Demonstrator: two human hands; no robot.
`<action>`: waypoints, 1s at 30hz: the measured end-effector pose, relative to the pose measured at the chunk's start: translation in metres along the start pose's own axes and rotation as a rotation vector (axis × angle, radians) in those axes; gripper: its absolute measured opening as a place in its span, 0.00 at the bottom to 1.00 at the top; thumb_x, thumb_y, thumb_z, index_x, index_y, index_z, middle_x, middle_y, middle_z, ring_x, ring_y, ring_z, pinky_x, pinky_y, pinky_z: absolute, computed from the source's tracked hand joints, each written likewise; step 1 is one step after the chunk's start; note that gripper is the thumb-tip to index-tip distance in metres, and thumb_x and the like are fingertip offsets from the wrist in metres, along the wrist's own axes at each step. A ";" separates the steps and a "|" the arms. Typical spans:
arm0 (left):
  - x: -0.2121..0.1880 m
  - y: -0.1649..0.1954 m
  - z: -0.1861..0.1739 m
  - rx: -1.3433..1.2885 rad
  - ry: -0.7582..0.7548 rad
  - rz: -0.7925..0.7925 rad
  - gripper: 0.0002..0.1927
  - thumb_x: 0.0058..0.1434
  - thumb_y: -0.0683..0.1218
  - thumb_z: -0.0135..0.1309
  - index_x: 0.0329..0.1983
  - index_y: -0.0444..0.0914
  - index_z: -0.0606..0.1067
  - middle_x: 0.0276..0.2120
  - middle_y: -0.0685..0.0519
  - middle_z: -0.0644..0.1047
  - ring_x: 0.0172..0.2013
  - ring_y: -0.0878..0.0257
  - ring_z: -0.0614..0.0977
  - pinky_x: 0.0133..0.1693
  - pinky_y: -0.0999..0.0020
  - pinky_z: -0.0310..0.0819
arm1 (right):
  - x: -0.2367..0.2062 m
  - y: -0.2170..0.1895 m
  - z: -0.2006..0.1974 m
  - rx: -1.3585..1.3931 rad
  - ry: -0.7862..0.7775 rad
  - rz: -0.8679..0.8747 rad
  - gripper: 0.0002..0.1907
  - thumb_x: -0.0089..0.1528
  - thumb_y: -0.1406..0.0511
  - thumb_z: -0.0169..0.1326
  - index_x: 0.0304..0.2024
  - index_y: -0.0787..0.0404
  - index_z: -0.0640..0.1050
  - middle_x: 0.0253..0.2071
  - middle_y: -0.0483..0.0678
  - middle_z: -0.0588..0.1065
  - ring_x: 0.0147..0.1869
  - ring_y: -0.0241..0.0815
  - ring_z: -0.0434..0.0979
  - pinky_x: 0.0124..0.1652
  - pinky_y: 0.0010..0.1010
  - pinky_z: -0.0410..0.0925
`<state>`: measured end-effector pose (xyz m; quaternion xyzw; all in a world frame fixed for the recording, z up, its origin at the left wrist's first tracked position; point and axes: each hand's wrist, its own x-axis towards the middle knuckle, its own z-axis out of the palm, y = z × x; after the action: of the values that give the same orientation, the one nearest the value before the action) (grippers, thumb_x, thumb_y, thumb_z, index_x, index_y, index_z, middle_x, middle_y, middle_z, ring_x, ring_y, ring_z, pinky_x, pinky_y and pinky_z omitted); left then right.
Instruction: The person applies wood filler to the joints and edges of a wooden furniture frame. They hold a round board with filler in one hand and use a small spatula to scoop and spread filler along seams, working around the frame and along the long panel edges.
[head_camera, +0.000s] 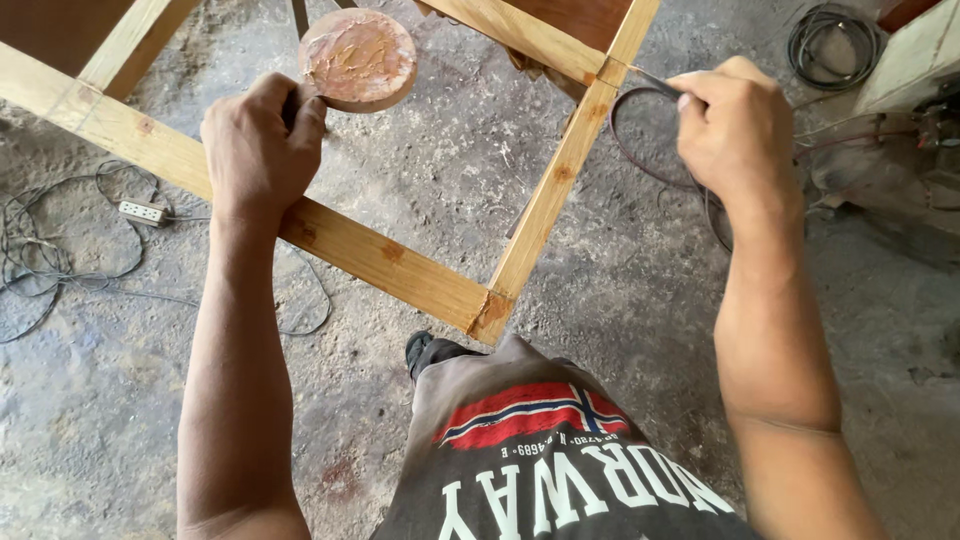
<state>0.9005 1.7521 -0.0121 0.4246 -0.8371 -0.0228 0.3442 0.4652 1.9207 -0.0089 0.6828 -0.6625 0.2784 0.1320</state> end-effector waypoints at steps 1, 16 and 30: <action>0.000 0.000 0.000 0.003 -0.001 -0.005 0.11 0.72 0.47 0.61 0.35 0.35 0.79 0.22 0.47 0.78 0.22 0.54 0.81 0.32 0.60 0.74 | -0.002 0.002 -0.002 0.013 0.028 0.001 0.11 0.69 0.72 0.57 0.50 0.58 0.85 0.41 0.53 0.78 0.47 0.53 0.80 0.46 0.41 0.72; 0.000 -0.004 0.002 -0.015 0.017 0.051 0.11 0.69 0.43 0.59 0.31 0.35 0.77 0.22 0.49 0.77 0.21 0.57 0.79 0.30 0.62 0.72 | 0.007 0.012 0.009 -0.189 0.101 -0.187 0.11 0.62 0.75 0.63 0.46 0.60 0.87 0.39 0.51 0.74 0.50 0.50 0.75 0.46 0.38 0.71; -0.001 -0.005 0.008 -0.030 0.055 0.074 0.10 0.69 0.42 0.59 0.31 0.36 0.77 0.22 0.49 0.76 0.21 0.56 0.79 0.29 0.62 0.72 | 0.018 0.021 0.011 -0.064 -0.129 -0.110 0.10 0.70 0.72 0.59 0.50 0.56 0.87 0.40 0.54 0.79 0.44 0.47 0.79 0.43 0.38 0.73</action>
<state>0.8998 1.7476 -0.0198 0.3885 -0.8422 -0.0109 0.3738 0.4462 1.8981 -0.0116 0.7300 -0.6398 0.2047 0.1260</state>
